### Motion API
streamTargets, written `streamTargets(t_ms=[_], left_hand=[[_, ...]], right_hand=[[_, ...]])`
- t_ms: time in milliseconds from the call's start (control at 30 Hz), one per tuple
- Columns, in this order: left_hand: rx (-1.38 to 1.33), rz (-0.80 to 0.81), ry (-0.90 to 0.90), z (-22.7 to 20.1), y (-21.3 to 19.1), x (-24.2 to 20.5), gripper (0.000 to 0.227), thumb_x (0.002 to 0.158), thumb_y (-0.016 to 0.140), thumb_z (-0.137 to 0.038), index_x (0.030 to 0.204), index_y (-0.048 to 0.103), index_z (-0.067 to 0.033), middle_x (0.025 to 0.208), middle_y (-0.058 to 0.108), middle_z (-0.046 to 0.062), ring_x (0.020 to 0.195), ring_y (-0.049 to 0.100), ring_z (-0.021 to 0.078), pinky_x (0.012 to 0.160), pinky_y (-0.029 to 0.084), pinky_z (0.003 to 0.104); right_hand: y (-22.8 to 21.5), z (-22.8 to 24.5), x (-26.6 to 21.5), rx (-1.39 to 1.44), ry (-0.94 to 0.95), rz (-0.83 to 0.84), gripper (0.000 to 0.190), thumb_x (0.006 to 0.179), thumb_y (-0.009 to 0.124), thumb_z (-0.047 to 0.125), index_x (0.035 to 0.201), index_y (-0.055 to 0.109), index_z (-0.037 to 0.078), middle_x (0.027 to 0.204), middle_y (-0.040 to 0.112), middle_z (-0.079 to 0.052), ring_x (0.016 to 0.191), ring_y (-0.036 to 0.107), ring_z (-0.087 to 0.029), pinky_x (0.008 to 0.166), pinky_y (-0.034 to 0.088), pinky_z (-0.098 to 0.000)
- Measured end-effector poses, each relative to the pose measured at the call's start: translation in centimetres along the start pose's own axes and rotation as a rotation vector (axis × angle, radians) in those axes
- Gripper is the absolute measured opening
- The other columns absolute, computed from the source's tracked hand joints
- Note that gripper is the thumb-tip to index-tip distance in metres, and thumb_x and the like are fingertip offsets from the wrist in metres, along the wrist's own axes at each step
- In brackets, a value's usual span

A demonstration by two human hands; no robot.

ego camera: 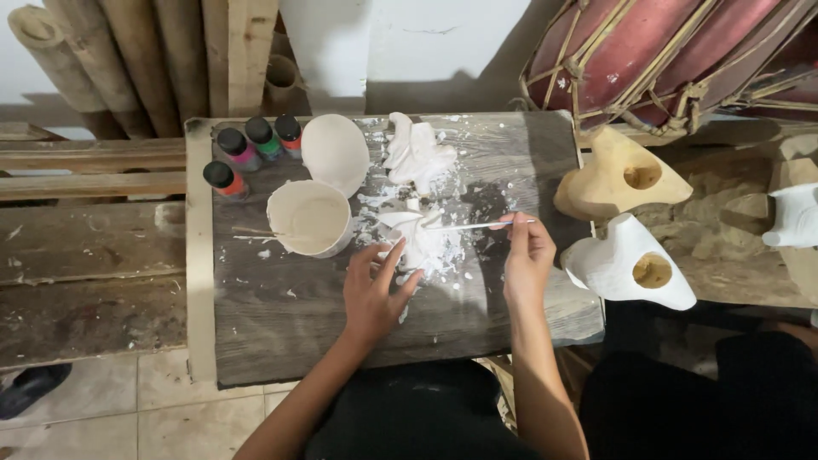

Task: Applying white plaster to a small object using a wooden stick

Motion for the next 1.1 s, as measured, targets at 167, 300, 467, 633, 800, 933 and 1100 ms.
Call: streamTargets(t_ms=[167, 300, 467, 633, 800, 933, 1100], left_hand=[[0.005, -0.008, -0.020, 0.5, 0.4, -0.5, 0.052, 0.082, 0.085, -0.038, 0.126, 0.072, -0.0125, 0.112, 0.059, 0.010, 0.084, 0.063, 0.0219, 0.067, 0.057, 0.033], [-0.012, -0.020, -0.030, 0.9, 0.7, -0.8, 0.052, 0.082, 0.085, -0.038, 0.125, 0.073, -0.0116, 0.113, 0.060, 0.010, 0.084, 0.064, 0.0220, 0.068, 0.057, 0.032], [-0.015, -0.025, -0.026, 0.7, 0.5, -0.6, 0.053, 0.080, 0.087, -0.036, 0.125, 0.072, -0.0105, 0.113, 0.061, 0.011, 0.084, 0.064, 0.0228, 0.068, 0.058, 0.032], [-0.024, -0.030, -0.027, 0.7, 0.5, -0.7, 0.053, 0.082, 0.086, -0.035, 0.126, 0.072, -0.0102, 0.113, 0.061, 0.011, 0.084, 0.065, 0.0237, 0.067, 0.058, 0.033], [-0.027, -0.019, -0.038, 0.8, 0.7, -0.8, 0.054, 0.081, 0.087, -0.036, 0.126, 0.072, -0.0093, 0.113, 0.060, 0.011, 0.085, 0.065, 0.0237, 0.068, 0.058, 0.033], [-0.039, -0.015, -0.043, 0.7, 0.6, -0.8, 0.055, 0.080, 0.088, -0.034, 0.127, 0.072, -0.0092, 0.112, 0.060, 0.011, 0.085, 0.065, 0.0247, 0.069, 0.059, 0.033], [-0.014, -0.007, -0.057, 0.5, 0.5, -0.6, 0.055, 0.080, 0.087, -0.038, 0.126, 0.073, -0.0108, 0.112, 0.060, 0.010, 0.086, 0.065, 0.0237, 0.070, 0.059, 0.032]], right_hand=[[1.0, 1.7, -0.2, -0.079, -0.040, 0.038, 0.031, 0.111, 0.054, 0.008, 0.082, 0.066, 0.004, 0.082, 0.071, -0.010, 0.072, 0.048, -0.011, 0.072, 0.039, -0.0200], [1.2, 1.6, 0.3, -0.060, -0.119, 0.026, 0.032, 0.111, 0.053, 0.007, 0.080, 0.062, 0.005, 0.085, 0.071, -0.011, 0.075, 0.060, -0.013, 0.074, 0.044, -0.0217], [2.3, 4.1, 0.0, -0.078, -0.167, 0.056, 0.031, 0.111, 0.052, 0.007, 0.082, 0.063, 0.005, 0.083, 0.069, -0.011, 0.076, 0.055, -0.014, 0.076, 0.042, -0.0251], [1.9, 5.1, -0.8, -0.117, -0.176, 0.099, 0.030, 0.111, 0.051, 0.009, 0.086, 0.065, 0.003, 0.080, 0.071, -0.010, 0.077, 0.059, -0.015, 0.078, 0.044, -0.0254], [1.3, 4.6, -0.8, -0.124, -0.186, 0.108, 0.031, 0.112, 0.049, 0.006, 0.085, 0.065, 0.003, 0.079, 0.070, -0.011, 0.078, 0.063, -0.017, 0.077, 0.044, -0.0269], [2.1, 4.8, -0.2, -0.100, -0.197, 0.060, 0.028, 0.111, 0.051, 0.006, 0.086, 0.064, 0.003, 0.082, 0.068, -0.009, 0.078, 0.053, -0.014, 0.079, 0.043, -0.0275], [1.2, 4.0, -0.6, -0.090, -0.161, 0.086, 0.028, 0.112, 0.050, 0.009, 0.090, 0.067, 0.003, 0.081, 0.070, -0.009, 0.078, 0.054, -0.012, 0.080, 0.043, -0.0259]])
Point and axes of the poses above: each hand's wrist, its own x-axis towards the middle knuckle, its own y-axis out of the palm, z = x × y, the point moved 5 cm from there along x, towards the middle knuckle
